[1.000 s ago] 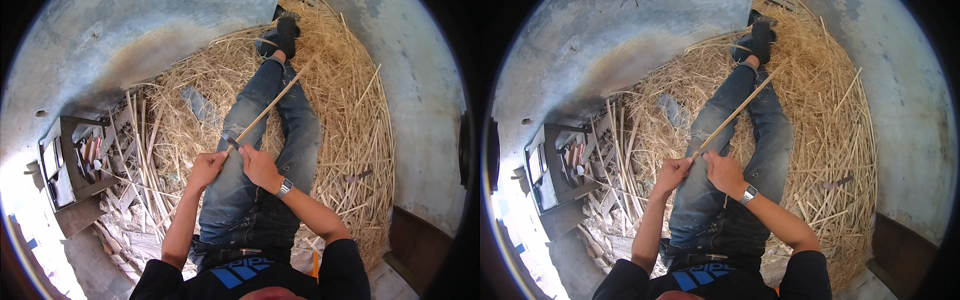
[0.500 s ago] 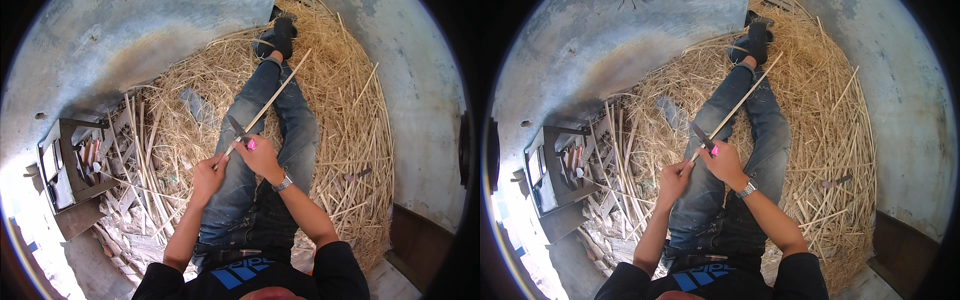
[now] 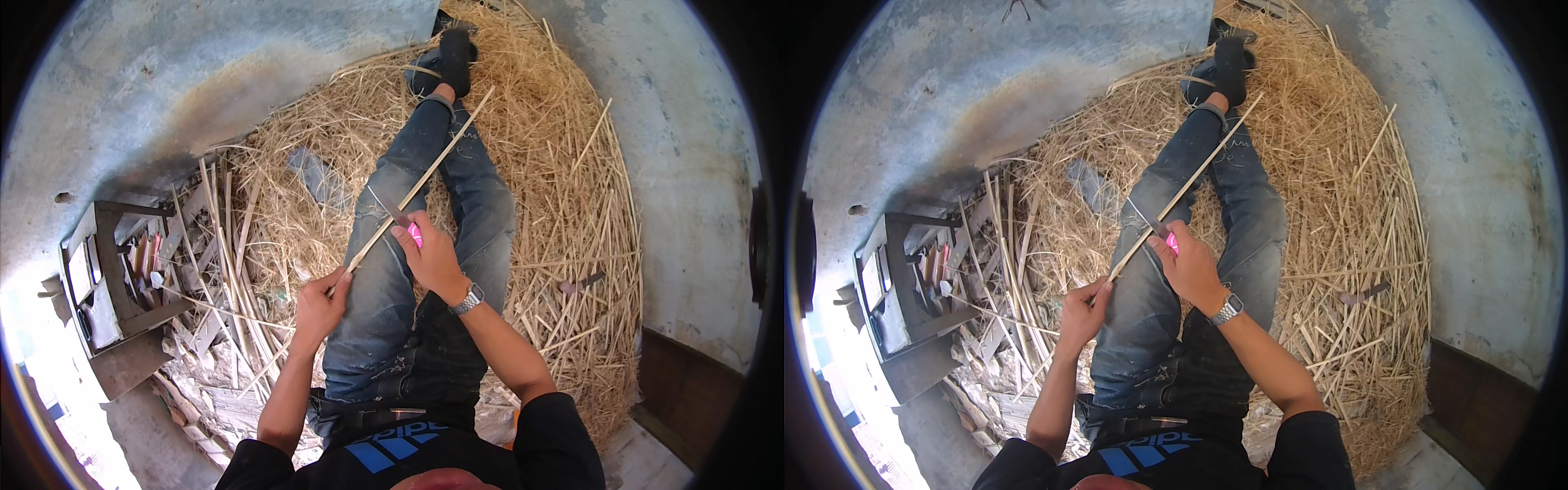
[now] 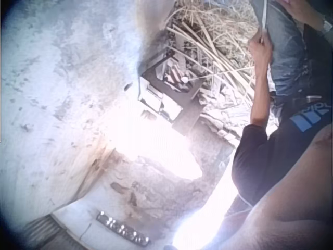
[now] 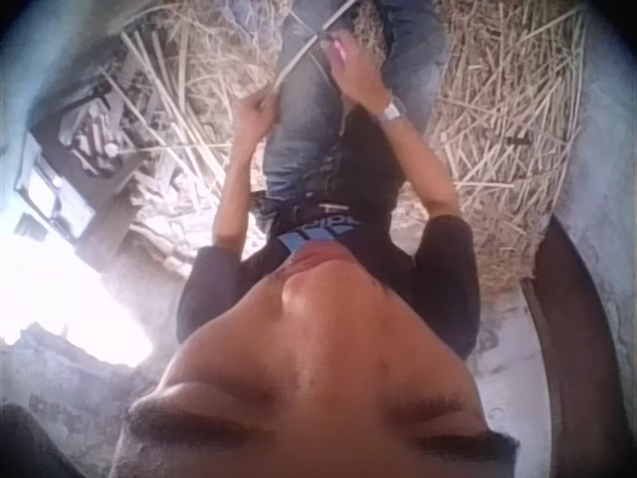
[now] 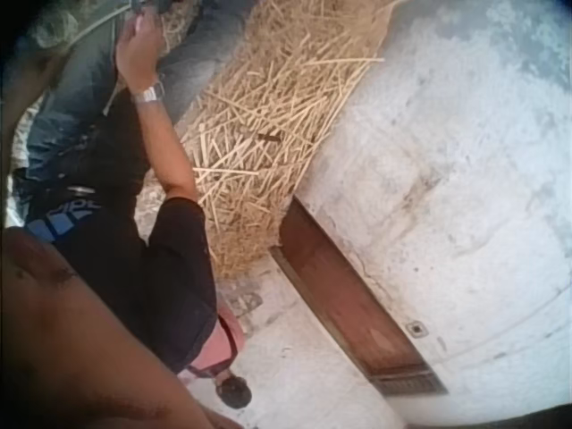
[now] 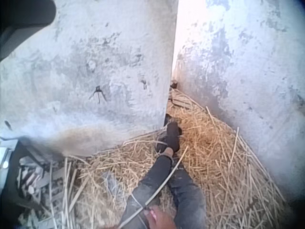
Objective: The person whittles a strip of bamboo using a knife while sitting on a floor covered in straw, removing thin shavings from the surface and edges.
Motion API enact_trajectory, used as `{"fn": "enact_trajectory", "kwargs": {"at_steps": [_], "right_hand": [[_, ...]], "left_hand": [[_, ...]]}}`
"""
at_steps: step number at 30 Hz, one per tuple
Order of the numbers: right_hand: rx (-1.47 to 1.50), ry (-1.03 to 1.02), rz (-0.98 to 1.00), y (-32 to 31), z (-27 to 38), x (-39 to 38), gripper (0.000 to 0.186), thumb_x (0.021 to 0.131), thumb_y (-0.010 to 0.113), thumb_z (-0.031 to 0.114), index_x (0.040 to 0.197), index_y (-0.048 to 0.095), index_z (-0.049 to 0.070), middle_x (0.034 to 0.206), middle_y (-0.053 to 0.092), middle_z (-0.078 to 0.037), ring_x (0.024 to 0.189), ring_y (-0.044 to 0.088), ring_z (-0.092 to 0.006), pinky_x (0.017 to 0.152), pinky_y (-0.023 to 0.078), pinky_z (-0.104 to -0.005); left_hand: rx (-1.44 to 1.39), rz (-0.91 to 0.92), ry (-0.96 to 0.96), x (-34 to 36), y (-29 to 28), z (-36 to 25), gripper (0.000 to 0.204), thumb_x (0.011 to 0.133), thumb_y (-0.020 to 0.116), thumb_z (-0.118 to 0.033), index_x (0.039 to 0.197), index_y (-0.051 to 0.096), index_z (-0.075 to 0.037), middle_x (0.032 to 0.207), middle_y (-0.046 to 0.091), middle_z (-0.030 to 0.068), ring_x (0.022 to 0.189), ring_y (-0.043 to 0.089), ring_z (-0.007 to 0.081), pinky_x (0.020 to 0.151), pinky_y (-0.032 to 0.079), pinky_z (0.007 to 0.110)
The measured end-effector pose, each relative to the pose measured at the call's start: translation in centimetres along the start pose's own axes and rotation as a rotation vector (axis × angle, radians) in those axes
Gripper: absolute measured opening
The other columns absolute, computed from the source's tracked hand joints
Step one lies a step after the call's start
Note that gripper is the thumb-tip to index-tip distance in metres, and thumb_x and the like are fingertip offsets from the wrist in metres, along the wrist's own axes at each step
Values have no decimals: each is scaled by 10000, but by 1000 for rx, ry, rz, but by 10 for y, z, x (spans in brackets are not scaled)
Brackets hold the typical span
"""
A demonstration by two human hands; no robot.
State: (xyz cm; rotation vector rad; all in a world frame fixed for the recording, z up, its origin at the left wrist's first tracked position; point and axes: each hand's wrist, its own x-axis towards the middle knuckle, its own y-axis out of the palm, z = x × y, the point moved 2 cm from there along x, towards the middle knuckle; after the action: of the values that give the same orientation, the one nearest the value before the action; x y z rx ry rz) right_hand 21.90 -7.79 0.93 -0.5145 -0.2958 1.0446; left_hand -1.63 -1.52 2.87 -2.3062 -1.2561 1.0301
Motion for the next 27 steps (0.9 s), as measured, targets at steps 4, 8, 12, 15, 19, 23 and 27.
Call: {"fn": "enact_trajectory", "kwargs": {"at_steps": [4,8,12,15,19,23,27], "right_hand": [[78,-19,16,-2,0,-1,245,1053,631,309,1096,639,68,707,667,-196,669,677,-423,586,500,-500],[-102,26,40,-9,7,-3,273,1046,654,310,1021,670,38,692,650,-193,624,667,-419,576,499,-464],[-286,39,44,-20,3,-3,382,1061,590,409,917,649,60,658,638,-204,638,658,-429,587,495,-509],[-228,32,54,-22,-4,-1,473,1065,552,470,852,634,56,649,635,-204,627,647,-437,593,493,-520],[-297,54,115,-17,-7,-2,503,1070,531,465,820,624,39,633,634,-209,622,651,-437,601,502,-526],[-339,-5,146,-9,3,-3,556,1062,529,486,782,647,20,629,649,-217,600,664,-433,584,524,-523],[-513,-41,186,-5,1,-6,596,1050,537,523,767,675,17,612,654,-212,570,667,-422,555,534,-519]], "left_hand": [[-13,-33,36,-8,-5,7,381,997,730,-351,1199,780,-31,912,773,240,780,778,295,721,574,381],[-17,-33,24,-11,-2,8,376,1001,727,-352,1195,783,-35,913,774,241,809,786,297,741,579,383],[-25,-12,9,-9,-3,9,379,1005,722,-348,1202,778,-30,946,777,245,839,790,297,758,582,381],[-43,22,3,-8,-4,10,377,1009,717,-338,1209,772,-23,981,775,252,879,792,305,778,584,380],[-47,8,56,-9,-4,8,338,1028,693,-302,1209,767,-26,916,766,251,851,781,268,748,565,363],[-5,-19,116,-11,-1,17,340,1021,697,-282,1244,752,-31,916,748,267,810,773,364,726,572,404],[71,-17,181,-16,-5,19,328,1014,698,-259,1271,733,-58,804,702,254,738,720,421,670,548,450]]}}
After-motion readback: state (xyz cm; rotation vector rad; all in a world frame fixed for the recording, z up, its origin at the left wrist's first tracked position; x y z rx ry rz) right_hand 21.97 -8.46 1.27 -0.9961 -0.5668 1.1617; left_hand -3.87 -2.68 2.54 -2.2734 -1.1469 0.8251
